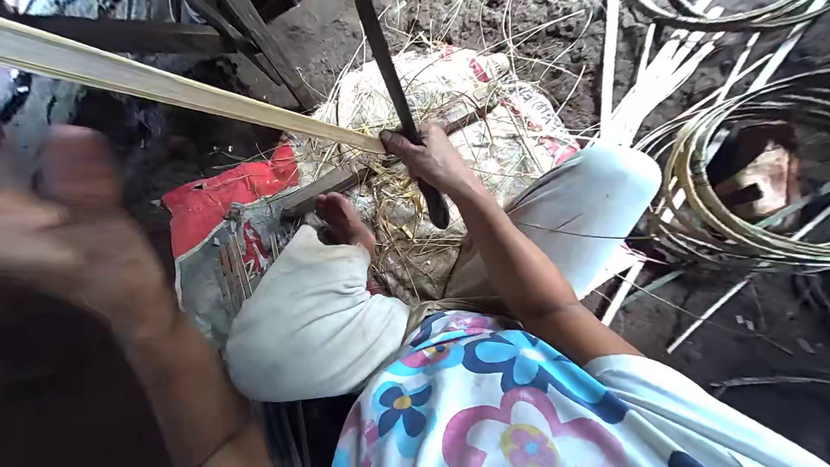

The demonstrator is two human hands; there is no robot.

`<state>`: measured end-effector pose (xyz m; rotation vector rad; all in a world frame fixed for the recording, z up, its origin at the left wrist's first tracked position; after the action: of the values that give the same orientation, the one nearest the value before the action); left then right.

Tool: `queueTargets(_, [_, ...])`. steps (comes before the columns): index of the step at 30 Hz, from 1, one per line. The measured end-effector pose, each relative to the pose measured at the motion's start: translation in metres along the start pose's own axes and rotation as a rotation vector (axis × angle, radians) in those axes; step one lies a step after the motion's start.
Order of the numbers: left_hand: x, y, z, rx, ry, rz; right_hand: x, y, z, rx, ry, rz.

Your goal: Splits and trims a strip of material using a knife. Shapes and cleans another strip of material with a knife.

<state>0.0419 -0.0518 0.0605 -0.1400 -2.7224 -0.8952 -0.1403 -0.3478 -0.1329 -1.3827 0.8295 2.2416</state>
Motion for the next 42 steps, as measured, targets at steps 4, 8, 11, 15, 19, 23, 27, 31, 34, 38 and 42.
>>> queueTargets(4, [0.05, -0.129, -0.036, -0.261, 0.18, 0.539, 0.01, -0.018, -0.003, -0.029, -0.048, -0.086])
queueTargets(8, [0.046, -0.165, -0.039, -0.351, 0.282, 0.503, 0.066, -0.004, -0.022, 0.013, -0.227, -0.15])
queueTargets(11, [0.047, -0.185, -0.06, -0.32, 0.402, 0.348, 0.063, 0.019, -0.036, 0.004, -0.284, -0.292])
queueTargets(15, [0.045, -0.219, -0.08, -0.371, 0.463, 0.179, -0.004, 0.025, -0.034, -0.178, -0.058, -0.619])
queueTargets(19, [-0.05, -0.259, -0.043, -0.133, 0.342, 0.345, 0.107, -0.031, -0.047, 0.075, -0.254, -0.387])
queueTargets(23, [-0.066, -0.271, -0.016, -0.114, 0.434, 0.356, 0.122, -0.051, -0.031, 0.188, -0.227, 0.015])
queueTargets(27, [-0.068, -0.275, -0.009, -0.049, 0.442, 0.382, 0.146, -0.076, -0.048, 0.151, -0.213, 0.121])
queueTargets(31, [-0.072, -0.295, -0.001, -0.056, 0.381, 0.395, 0.197, -0.095, -0.058, 0.039, -0.455, 0.01])
queueTargets(34, [-0.081, -0.304, 0.01, -0.078, 0.379, 0.336, 0.212, -0.096, -0.053, 0.035, -0.551, -0.143])
queueTargets(38, [-0.072, -0.307, 0.006, -0.089, 0.336, 0.318, 0.175, -0.084, -0.047, 0.132, -0.398, 0.092])
queueTargets(42, [-0.069, -0.307, 0.009, -0.104, 0.384, 0.27, 0.115, -0.092, -0.05, 0.143, -0.113, 0.184])
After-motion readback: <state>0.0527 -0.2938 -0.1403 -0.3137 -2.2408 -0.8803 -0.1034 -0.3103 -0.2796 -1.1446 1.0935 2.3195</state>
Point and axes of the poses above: each hand's wrist, its own z-axis away from the middle knuckle, its own y-axis out of the back of the hand, x = y × z, the point moved 9 cm from there along -z, towards the middle knuckle, and after that the axes turned 15 degrees about -y, right-handed, at the moved point
